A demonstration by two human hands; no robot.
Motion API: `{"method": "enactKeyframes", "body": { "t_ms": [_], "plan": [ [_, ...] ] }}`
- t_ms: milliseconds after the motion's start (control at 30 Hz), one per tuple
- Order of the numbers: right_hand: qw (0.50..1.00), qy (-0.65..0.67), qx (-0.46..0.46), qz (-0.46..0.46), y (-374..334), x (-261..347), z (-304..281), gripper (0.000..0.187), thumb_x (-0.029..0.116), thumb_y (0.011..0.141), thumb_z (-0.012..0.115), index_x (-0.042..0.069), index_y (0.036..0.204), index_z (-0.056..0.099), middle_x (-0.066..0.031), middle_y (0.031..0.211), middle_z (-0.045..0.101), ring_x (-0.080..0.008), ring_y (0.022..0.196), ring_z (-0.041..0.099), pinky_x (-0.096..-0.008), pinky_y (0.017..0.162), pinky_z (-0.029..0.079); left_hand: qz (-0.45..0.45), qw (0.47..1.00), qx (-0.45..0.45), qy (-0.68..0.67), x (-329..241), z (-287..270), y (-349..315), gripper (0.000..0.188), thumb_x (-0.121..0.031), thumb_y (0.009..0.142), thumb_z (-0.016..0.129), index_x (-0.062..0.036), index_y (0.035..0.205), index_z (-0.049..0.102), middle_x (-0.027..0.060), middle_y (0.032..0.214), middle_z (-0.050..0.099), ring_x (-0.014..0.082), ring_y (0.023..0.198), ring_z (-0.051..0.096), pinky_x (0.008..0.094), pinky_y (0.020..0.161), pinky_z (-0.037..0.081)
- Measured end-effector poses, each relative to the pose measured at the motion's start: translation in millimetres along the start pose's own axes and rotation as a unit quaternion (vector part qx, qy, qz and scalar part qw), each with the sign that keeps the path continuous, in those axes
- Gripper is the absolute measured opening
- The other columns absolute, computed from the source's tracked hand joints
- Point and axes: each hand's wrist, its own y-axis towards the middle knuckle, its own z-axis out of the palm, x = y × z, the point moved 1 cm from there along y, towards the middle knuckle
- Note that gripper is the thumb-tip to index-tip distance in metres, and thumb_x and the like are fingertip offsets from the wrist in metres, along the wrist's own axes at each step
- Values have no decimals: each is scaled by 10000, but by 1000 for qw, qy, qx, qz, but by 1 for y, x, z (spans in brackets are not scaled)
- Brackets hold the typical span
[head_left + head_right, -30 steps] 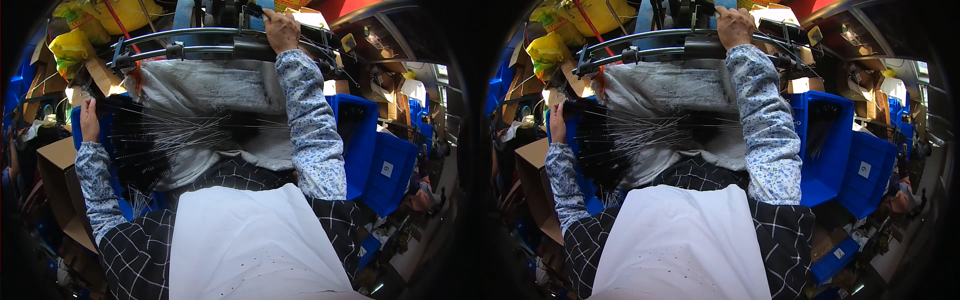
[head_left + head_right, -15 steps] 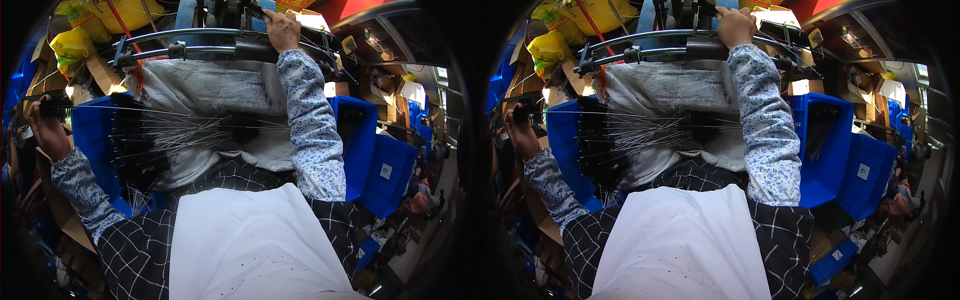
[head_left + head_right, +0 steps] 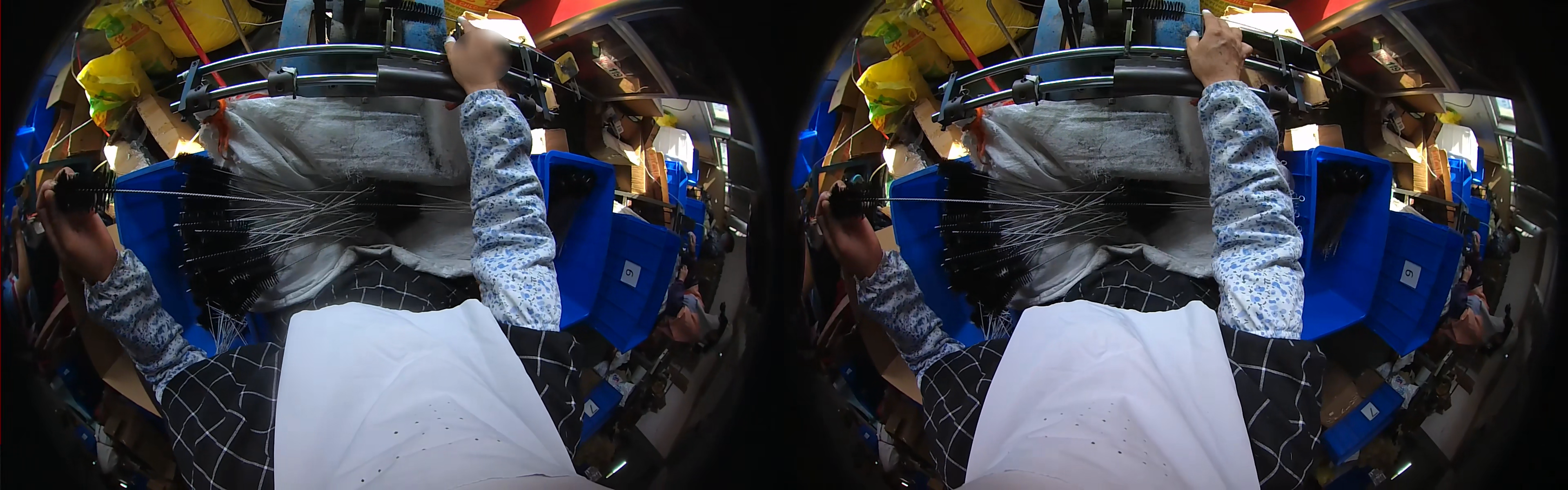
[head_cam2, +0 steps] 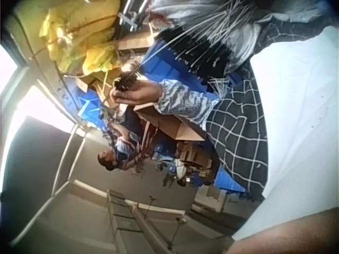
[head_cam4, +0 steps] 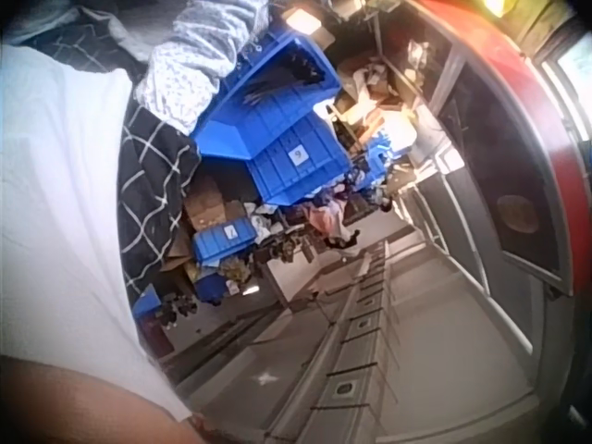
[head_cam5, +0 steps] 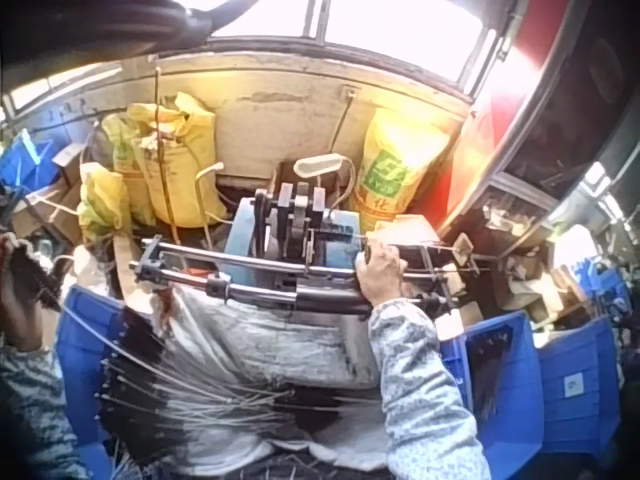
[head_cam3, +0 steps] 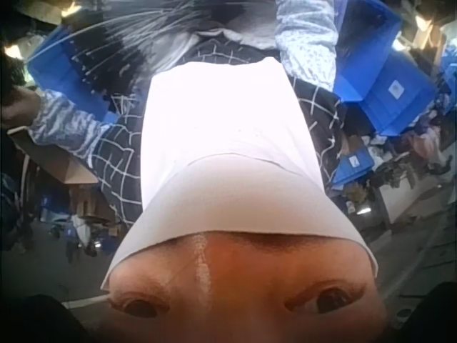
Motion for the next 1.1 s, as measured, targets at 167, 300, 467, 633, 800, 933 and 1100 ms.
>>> {"method": "enactKeyframes", "body": {
  "t_ms": [167, 300, 467, 633, 800, 933, 1100],
  "plan": [
    [998, 58, -26, -20, 0, 17, 10, 379, 209, 726, 555, 57, 1072, 529, -120, 1034, 550, -265, 935, 529, -421, 799, 382, 150, 984, 16, 92, 4, -2, 4, 316, 53, 762, 506, 52, 1072, 448, 164, 1054, 483, 250, 953, 515, 320, 841, 429],
    [998, 50, -23, -22, 0, 31, 8, 388, 208, 732, 550, 38, 1079, 523, -148, 1050, 542, -277, 956, 524, -386, 835, 397, 198, 970, 12, 142, 3, -4, 5, 261, -5, 818, 463, 66, 1068, 437, 160, 1080, 470, 247, 979, 504, 328, 848, 431],
    [998, 49, -19, -19, 0, 46, 14, 362, 192, 723, 548, 33, 1048, 539, -143, 1010, 556, -284, 930, 531, -393, 809, 405, 94, 995, -6, -19, 13, -19, 7, 277, 14, 766, 526, 65, 1031, 463, 161, 1039, 502, 259, 949, 520, 325, 834, 430],
    [999, 32, -9, -22, 0, 76, 19, 328, 185, 725, 551, 34, 1017, 541, -121, 960, 567, -275, 891, 543, -436, 737, 408, 134, 991, -4, 19, 3, -15, 7, 299, 33, 714, 590, 64, 993, 489, 161, 999, 533, 271, 920, 536, 322, 819, 429],
    [999, 18, -4, -33, -1, 101, 14, 320, 195, 748, 545, 47, 1032, 533, -105, 964, 563, -259, 894, 544, -436, 729, 382, 270, 931, -3, 245, -22, -1, 12, 324, 18, 696, 609, 58, 994, 490, 169, 1015, 530, 283, 913, 537, 335, 814, 429],
    [999, 8, 3, -42, -1, 86, 9, 331, 205, 752, 540, 52, 1046, 534, -105, 967, 565, -257, 911, 538, -442, 746, 359, 243, 950, 10, 195, -18, -2, 11, 329, 23, 713, 588, 59, 1020, 476, 168, 1017, 526, 280, 914, 536, 334, 830, 424],
    [999, -4, 12, -37, 1, 30, 8, 386, 242, 744, 538, 83, 1096, 518, -108, 1043, 549, -264, 954, 524, -443, 795, 355, -32, 960, 17, -279, 28, -13, 3, 283, -37, 784, 533, 61, 1044, 481, 146, 1005, 528, 261, 942, 530, 313, 843, 426]
  ]
}}
